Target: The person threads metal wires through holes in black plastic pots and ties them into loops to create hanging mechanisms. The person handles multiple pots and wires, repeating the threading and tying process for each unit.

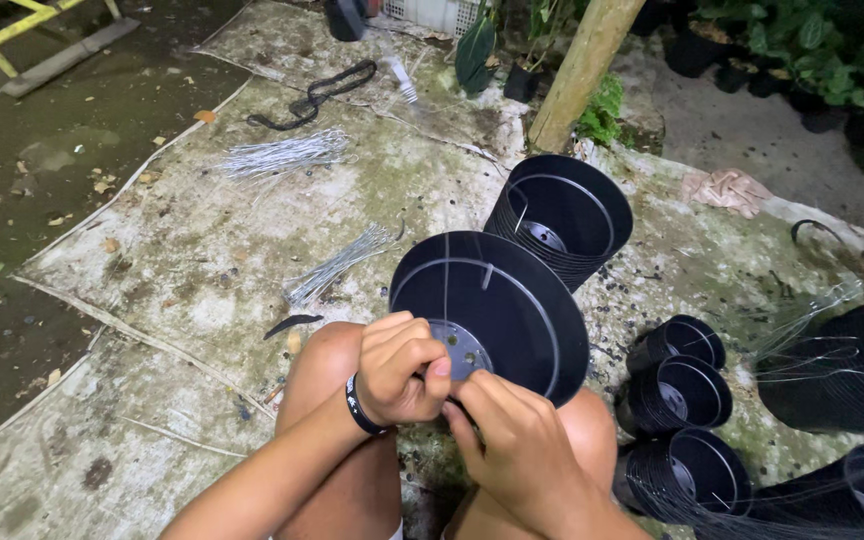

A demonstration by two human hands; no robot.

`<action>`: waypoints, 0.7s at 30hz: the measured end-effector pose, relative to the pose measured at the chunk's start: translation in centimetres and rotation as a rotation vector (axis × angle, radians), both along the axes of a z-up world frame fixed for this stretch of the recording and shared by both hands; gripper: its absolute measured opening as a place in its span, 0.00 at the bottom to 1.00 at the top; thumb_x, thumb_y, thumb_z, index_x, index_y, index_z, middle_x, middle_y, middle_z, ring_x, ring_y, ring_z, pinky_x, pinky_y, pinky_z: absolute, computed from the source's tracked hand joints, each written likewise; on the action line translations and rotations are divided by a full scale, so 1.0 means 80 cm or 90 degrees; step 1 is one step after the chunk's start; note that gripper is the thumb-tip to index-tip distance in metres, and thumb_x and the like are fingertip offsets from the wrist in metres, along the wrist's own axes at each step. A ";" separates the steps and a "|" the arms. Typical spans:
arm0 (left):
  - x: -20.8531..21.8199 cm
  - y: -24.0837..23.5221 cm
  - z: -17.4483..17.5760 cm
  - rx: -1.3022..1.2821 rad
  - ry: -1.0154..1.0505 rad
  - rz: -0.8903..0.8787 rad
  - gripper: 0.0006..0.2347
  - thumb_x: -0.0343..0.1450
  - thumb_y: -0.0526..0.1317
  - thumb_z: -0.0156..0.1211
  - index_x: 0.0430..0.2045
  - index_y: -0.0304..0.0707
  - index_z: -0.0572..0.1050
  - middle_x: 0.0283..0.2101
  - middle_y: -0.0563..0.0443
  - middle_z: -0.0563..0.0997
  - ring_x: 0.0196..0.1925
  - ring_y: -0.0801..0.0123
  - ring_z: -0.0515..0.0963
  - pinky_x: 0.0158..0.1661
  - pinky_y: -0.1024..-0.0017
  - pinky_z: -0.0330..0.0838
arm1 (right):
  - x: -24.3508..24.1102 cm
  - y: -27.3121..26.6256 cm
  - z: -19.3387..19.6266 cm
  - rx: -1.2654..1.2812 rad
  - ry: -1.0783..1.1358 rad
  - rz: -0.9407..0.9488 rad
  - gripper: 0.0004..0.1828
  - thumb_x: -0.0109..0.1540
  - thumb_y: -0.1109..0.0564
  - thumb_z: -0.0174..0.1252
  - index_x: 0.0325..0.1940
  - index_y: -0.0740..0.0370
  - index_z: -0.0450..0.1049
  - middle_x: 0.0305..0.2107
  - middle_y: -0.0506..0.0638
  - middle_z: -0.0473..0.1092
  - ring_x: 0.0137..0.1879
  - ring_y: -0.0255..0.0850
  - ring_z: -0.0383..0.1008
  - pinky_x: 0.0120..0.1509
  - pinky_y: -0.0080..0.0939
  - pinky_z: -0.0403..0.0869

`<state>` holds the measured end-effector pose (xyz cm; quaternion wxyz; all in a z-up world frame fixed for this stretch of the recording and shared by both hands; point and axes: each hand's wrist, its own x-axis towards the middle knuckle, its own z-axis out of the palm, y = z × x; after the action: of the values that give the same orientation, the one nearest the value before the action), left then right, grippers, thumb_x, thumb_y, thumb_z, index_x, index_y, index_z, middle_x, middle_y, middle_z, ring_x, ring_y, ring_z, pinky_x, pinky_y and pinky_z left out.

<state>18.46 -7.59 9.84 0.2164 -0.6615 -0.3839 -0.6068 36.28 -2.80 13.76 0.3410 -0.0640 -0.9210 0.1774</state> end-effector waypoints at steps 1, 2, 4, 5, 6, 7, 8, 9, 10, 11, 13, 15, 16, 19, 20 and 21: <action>0.000 0.000 0.001 0.002 0.004 -0.003 0.03 0.69 0.29 0.56 0.27 0.33 0.70 0.21 0.52 0.69 0.19 0.64 0.67 0.24 0.66 0.58 | 0.001 -0.002 0.001 0.003 -0.006 -0.010 0.10 0.56 0.63 0.64 0.36 0.64 0.69 0.29 0.55 0.70 0.34 0.55 0.74 0.38 0.49 0.74; 0.001 0.000 0.002 0.004 0.008 -0.006 0.03 0.70 0.29 0.56 0.27 0.33 0.70 0.21 0.52 0.69 0.19 0.64 0.67 0.24 0.66 0.58 | 0.001 -0.004 0.001 0.007 -0.011 -0.019 0.10 0.56 0.63 0.65 0.35 0.64 0.69 0.29 0.56 0.69 0.34 0.55 0.73 0.38 0.49 0.73; 0.002 -0.002 0.002 -0.004 0.012 -0.011 0.03 0.70 0.29 0.56 0.27 0.33 0.70 0.21 0.51 0.70 0.20 0.64 0.68 0.24 0.66 0.59 | 0.003 -0.007 0.000 -0.004 -0.020 -0.028 0.09 0.56 0.63 0.64 0.34 0.64 0.69 0.28 0.56 0.69 0.34 0.55 0.73 0.37 0.49 0.73; 0.003 -0.005 0.002 -0.011 0.014 -0.010 0.03 0.70 0.29 0.56 0.27 0.33 0.70 0.21 0.51 0.70 0.20 0.64 0.69 0.24 0.66 0.59 | 0.003 -0.009 -0.001 -0.017 -0.020 -0.025 0.09 0.56 0.64 0.64 0.35 0.65 0.70 0.29 0.56 0.69 0.34 0.54 0.74 0.37 0.48 0.74; 0.003 -0.006 0.002 -0.018 0.016 -0.010 0.03 0.69 0.29 0.56 0.27 0.34 0.70 0.21 0.51 0.70 0.20 0.64 0.69 0.24 0.65 0.59 | 0.003 -0.011 -0.003 -0.029 -0.020 -0.023 0.08 0.56 0.64 0.64 0.35 0.65 0.70 0.29 0.56 0.69 0.34 0.54 0.74 0.37 0.48 0.74; 0.002 -0.008 0.002 -0.023 0.023 -0.020 0.02 0.70 0.29 0.55 0.27 0.33 0.71 0.23 0.51 0.72 0.20 0.63 0.70 0.25 0.65 0.60 | 0.002 -0.013 -0.007 -0.020 -0.015 -0.023 0.08 0.57 0.64 0.64 0.35 0.65 0.70 0.29 0.56 0.69 0.34 0.54 0.74 0.38 0.48 0.74; 0.000 -0.010 0.002 -0.027 0.029 -0.030 0.02 0.71 0.30 0.55 0.28 0.33 0.71 0.24 0.50 0.73 0.21 0.63 0.70 0.25 0.65 0.61 | 0.000 -0.015 -0.010 -0.012 -0.009 -0.024 0.08 0.57 0.64 0.64 0.35 0.66 0.70 0.29 0.56 0.69 0.34 0.54 0.74 0.38 0.48 0.73; -0.002 -0.010 0.003 -0.030 0.036 -0.040 0.02 0.72 0.30 0.54 0.29 0.33 0.71 0.25 0.50 0.75 0.21 0.62 0.71 0.25 0.64 0.61 | -0.002 -0.015 -0.012 -0.002 -0.003 -0.025 0.08 0.57 0.64 0.64 0.35 0.66 0.70 0.29 0.56 0.69 0.34 0.54 0.74 0.38 0.48 0.73; -0.003 -0.011 0.003 -0.035 0.035 -0.055 0.02 0.72 0.31 0.53 0.29 0.32 0.72 0.25 0.50 0.75 0.22 0.62 0.71 0.26 0.64 0.62 | -0.003 -0.014 -0.013 0.000 -0.002 -0.027 0.08 0.57 0.63 0.64 0.35 0.65 0.70 0.28 0.55 0.69 0.34 0.53 0.74 0.38 0.47 0.73; -0.004 -0.011 0.003 -0.037 0.035 -0.067 0.03 0.72 0.31 0.53 0.30 0.31 0.73 0.25 0.49 0.75 0.22 0.61 0.72 0.26 0.64 0.63 | -0.003 -0.011 -0.014 0.004 0.001 -0.026 0.08 0.58 0.63 0.65 0.35 0.64 0.70 0.28 0.55 0.70 0.34 0.52 0.74 0.38 0.47 0.74; -0.008 -0.013 0.002 -0.032 0.042 -0.078 0.05 0.73 0.33 0.52 0.32 0.30 0.75 0.28 0.47 0.76 0.27 0.59 0.74 0.31 0.62 0.67 | 0.000 -0.005 -0.013 0.013 0.014 -0.028 0.07 0.58 0.62 0.65 0.35 0.63 0.72 0.28 0.54 0.72 0.34 0.51 0.75 0.39 0.46 0.74; -0.019 -0.013 -0.001 -0.017 0.058 -0.074 0.08 0.75 0.35 0.51 0.37 0.27 0.76 0.33 0.43 0.77 0.35 0.55 0.78 0.39 0.60 0.73 | 0.003 0.009 -0.010 0.024 0.034 -0.032 0.07 0.57 0.62 0.65 0.38 0.64 0.75 0.31 0.55 0.74 0.36 0.50 0.75 0.41 0.46 0.74; -0.030 -0.009 -0.004 -0.008 0.045 -0.032 0.08 0.75 0.34 0.49 0.38 0.28 0.76 0.37 0.41 0.77 0.39 0.53 0.78 0.43 0.59 0.73 | 0.006 0.021 -0.007 0.013 0.030 -0.040 0.07 0.57 0.62 0.65 0.38 0.64 0.76 0.32 0.54 0.75 0.38 0.50 0.76 0.44 0.45 0.74; -0.071 0.001 -0.018 -0.046 -0.065 0.104 0.10 0.78 0.33 0.44 0.44 0.30 0.75 0.48 0.38 0.77 0.53 0.51 0.77 0.56 0.56 0.73 | 0.026 0.054 -0.001 -0.025 0.029 -0.044 0.06 0.57 0.63 0.64 0.38 0.65 0.77 0.34 0.54 0.76 0.44 0.49 0.77 0.54 0.46 0.72; -0.085 0.003 -0.024 -0.095 -0.149 0.156 0.09 0.80 0.33 0.43 0.47 0.31 0.74 0.53 0.38 0.76 0.58 0.51 0.77 0.61 0.56 0.73 | 0.030 0.065 -0.001 -0.036 0.037 -0.032 0.06 0.56 0.64 0.64 0.38 0.65 0.77 0.34 0.53 0.76 0.44 0.48 0.76 0.57 0.47 0.69; -0.103 0.008 -0.029 -0.130 -0.180 0.163 0.10 0.81 0.35 0.43 0.48 0.32 0.74 0.54 0.38 0.77 0.59 0.50 0.77 0.62 0.56 0.71 | 0.033 0.076 -0.002 -0.046 0.046 -0.020 0.06 0.56 0.64 0.63 0.37 0.66 0.77 0.33 0.53 0.75 0.45 0.47 0.76 0.60 0.49 0.67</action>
<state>10.24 -6.97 7.52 0.1676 -0.5344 -0.5507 -0.6189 38.94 3.30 13.59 0.3745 -0.0841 -0.8998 0.2077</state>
